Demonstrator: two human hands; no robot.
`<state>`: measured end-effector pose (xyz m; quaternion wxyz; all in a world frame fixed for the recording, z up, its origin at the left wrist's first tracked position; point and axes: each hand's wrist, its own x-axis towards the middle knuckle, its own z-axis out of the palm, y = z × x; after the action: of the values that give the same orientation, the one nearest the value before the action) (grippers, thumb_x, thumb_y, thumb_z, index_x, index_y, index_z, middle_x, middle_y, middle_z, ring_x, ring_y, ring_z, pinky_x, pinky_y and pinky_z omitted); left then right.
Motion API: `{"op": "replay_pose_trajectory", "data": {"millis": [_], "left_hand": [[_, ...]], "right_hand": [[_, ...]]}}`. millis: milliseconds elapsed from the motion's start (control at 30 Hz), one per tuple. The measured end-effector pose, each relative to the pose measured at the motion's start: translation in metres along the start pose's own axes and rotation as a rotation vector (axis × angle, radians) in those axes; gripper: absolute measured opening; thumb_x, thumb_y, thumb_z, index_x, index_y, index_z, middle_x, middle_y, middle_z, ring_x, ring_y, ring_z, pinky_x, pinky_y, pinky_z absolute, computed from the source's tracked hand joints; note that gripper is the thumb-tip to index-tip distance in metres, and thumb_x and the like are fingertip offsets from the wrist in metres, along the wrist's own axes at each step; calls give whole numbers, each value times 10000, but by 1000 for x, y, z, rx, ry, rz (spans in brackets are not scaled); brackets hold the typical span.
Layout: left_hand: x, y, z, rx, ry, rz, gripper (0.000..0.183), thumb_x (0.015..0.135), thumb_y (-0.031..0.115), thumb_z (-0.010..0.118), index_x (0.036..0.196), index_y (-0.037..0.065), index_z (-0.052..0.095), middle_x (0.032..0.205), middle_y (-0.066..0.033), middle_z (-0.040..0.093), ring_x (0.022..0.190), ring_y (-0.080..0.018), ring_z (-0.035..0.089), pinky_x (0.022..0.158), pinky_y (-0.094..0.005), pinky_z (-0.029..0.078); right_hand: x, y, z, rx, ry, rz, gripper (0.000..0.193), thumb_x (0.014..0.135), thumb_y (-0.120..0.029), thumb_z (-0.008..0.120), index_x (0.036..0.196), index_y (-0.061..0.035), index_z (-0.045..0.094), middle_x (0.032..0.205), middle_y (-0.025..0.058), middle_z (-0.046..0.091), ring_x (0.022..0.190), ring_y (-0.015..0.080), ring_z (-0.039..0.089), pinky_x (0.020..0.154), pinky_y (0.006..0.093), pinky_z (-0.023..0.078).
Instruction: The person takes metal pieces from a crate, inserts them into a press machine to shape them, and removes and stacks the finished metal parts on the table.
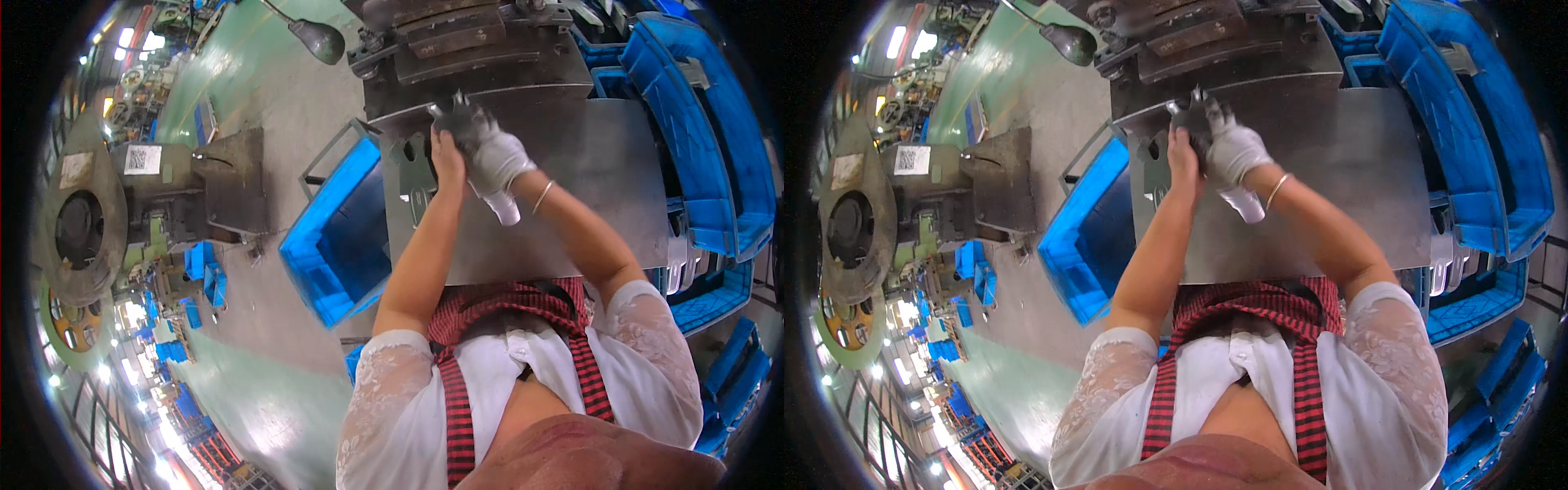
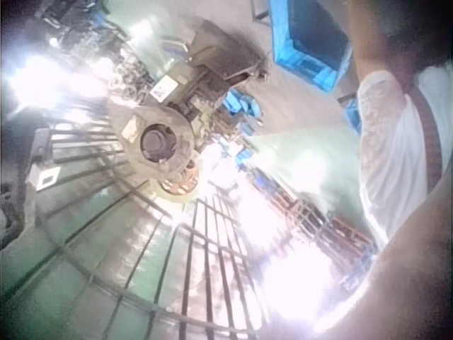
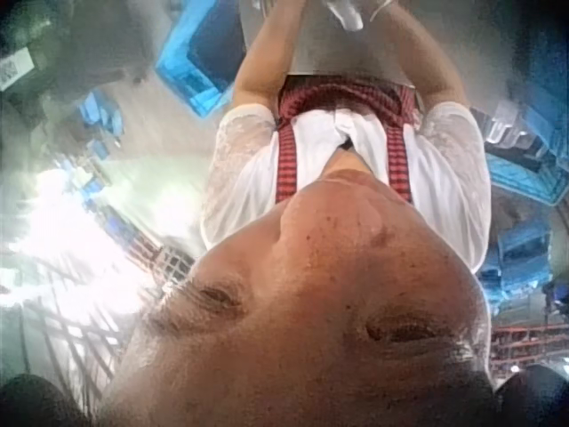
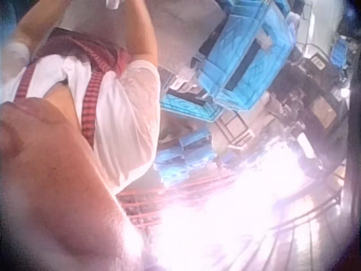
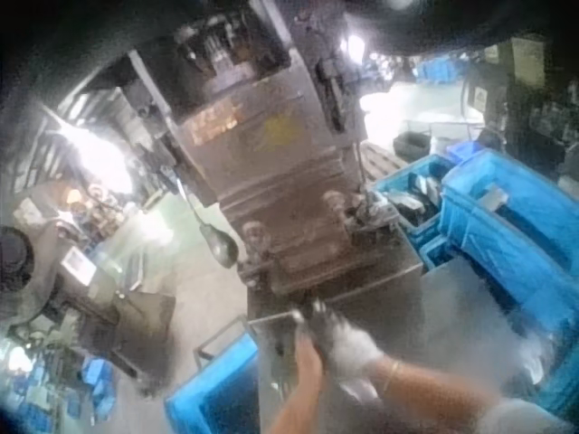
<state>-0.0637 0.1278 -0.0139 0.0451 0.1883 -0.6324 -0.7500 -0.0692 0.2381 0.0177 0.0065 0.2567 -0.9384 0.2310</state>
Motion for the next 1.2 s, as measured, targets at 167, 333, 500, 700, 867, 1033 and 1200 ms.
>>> {"op": "replay_pose_trajectory", "data": {"millis": [167, 333, 500, 700, 867, 1033, 1200], "left_hand": [[-37, 21, 17, 81, 23, -299, 430, 848, 281, 360, 1222, 70, 337, 1148, -78, 450, 1042, -210, 441, 887, -335, 345], [-46, 16, 3, -354, -167, -377, 402, 863, 331, 337, 1119, 38, 437, 1133, -87, 473, 1050, -212, 442, 921, -348, 313], [-80, 8, 34, -165, -174, -299, 402, 852, 289, 407, 1197, 87, 368, 1169, -54, 442, 1047, -204, 432, 880, -355, 324], [-113, 88, 151, -143, -699, -244, 552, 847, 274, 426, 1313, 135, 164, 1276, -67, 302, 1145, -198, 307, 901, -376, 266], [-65, 123, 271, -162, -1082, 233, 584, 812, 238, 499, 1290, 85, 200, 1310, -144, 232, 1192, -267, 238, 946, -417, 221], [-15, 87, 351, 874, -946, 1302, 700, 671, 254, 637, 1253, 100, 279, 1323, -184, 183, 1197, -401, 172, 950, -484, 201], [-18, 49, 386, 858, -977, 1301, 634, 636, 408, 644, 1094, 54, 385, 1105, -179, 333, 1149, -364, 207, 997, -482, 89]], "right_hand": [[-21, 26, -25, 553, -41, 534, 668, 685, -426, 564, 1206, -75, 335, 1113, 250, 448, 903, 331, 540, 763, 357, 434], [-23, 4, -25, 875, -109, 679, 631, 659, -482, 559, 1122, -64, 461, 1019, 183, 542, 948, 304, 524, 780, 320, 421], [-68, 28, -42, 1273, -84, 730, 692, 671, -388, 627, 1234, -83, 362, 1090, 110, 507, 981, 196, 492, 820, 292, 405], [-124, 88, -163, 2009, 297, 572, 284, 782, -243, 550, 998, -60, 526, 852, 58, 579, 740, 129, 544, 673, 269, 454], [-134, 155, -286, 1967, 737, 419, 336, 745, -335, 574, 956, -77, 540, 841, 64, 582, 736, 160, 542, 716, 303, 445], [-157, 267, -351, 1740, 984, 492, 397, 724, -392, 587, 942, -63, 551, 865, 77, 587, 766, 189, 549, 749, 351, 436], [-168, 363, -326, 1628, 1098, 803, 425, 717, -450, 557, 959, -101, 538, 868, 80, 568, 782, 221, 527, 718, 364, 427]]}}
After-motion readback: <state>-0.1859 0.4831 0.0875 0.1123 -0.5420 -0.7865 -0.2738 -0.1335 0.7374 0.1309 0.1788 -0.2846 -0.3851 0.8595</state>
